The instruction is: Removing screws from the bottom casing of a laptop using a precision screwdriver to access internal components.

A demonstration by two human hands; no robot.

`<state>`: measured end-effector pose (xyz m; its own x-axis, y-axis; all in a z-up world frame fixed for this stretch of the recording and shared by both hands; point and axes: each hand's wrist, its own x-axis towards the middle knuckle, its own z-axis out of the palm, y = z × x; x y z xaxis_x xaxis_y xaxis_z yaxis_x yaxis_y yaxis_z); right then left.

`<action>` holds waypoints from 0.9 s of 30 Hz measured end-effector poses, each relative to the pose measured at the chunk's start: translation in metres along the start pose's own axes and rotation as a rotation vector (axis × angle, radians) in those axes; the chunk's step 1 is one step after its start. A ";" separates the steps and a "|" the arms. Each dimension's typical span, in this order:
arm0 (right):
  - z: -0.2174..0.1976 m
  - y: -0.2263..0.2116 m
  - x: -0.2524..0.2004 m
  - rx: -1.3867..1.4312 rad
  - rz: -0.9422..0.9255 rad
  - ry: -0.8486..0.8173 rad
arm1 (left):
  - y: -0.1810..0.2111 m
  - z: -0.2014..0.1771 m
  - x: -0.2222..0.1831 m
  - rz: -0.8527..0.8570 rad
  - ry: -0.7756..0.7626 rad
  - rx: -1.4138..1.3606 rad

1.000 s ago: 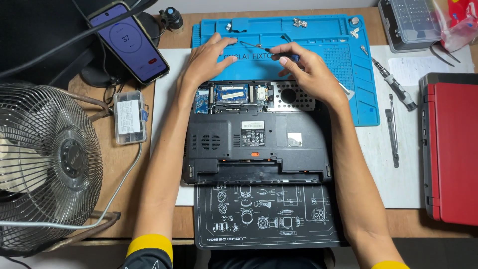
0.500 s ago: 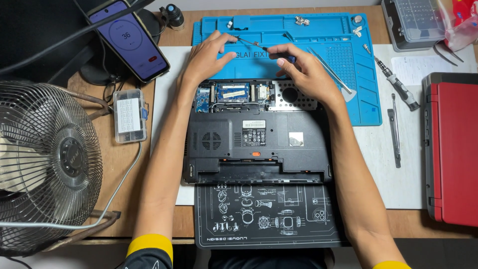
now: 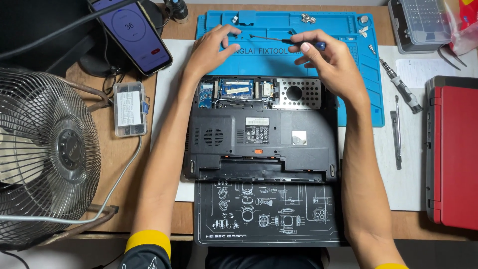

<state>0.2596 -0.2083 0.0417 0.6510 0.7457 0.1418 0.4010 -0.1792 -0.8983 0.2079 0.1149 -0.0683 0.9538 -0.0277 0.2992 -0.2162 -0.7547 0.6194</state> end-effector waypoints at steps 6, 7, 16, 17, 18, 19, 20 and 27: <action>-0.012 -0.018 -0.011 0.018 -0.029 0.025 | -0.010 0.001 0.000 0.018 -0.052 -0.037; -0.016 -0.019 -0.012 0.019 -0.027 0.026 | -0.002 -0.001 -0.005 0.018 -0.054 -0.038; -0.025 -0.041 -0.024 0.166 -0.046 -0.121 | 0.096 -0.016 -0.082 -0.012 0.020 0.083; -0.023 -0.044 -0.025 0.162 -0.056 -0.168 | 0.101 -0.013 -0.092 -0.034 0.038 0.110; -0.023 -0.047 -0.026 0.155 -0.063 -0.218 | 0.108 -0.009 -0.102 -0.057 0.058 0.132; -0.020 -0.052 -0.028 0.153 -0.059 -0.216 | 0.112 -0.005 -0.110 -0.056 0.056 0.128; -0.018 -0.057 -0.028 0.159 -0.057 -0.240 | 0.116 -0.003 -0.115 -0.037 0.078 0.121; -0.016 -0.064 -0.027 0.063 -0.062 -0.302 | 0.123 0.012 -0.135 -0.054 0.122 0.097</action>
<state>0.2264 -0.2269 0.1023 0.4018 0.9126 0.0753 0.3868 -0.0946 -0.9173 0.0552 0.0177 -0.0410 0.9297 0.0902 0.3571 -0.1383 -0.8131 0.5654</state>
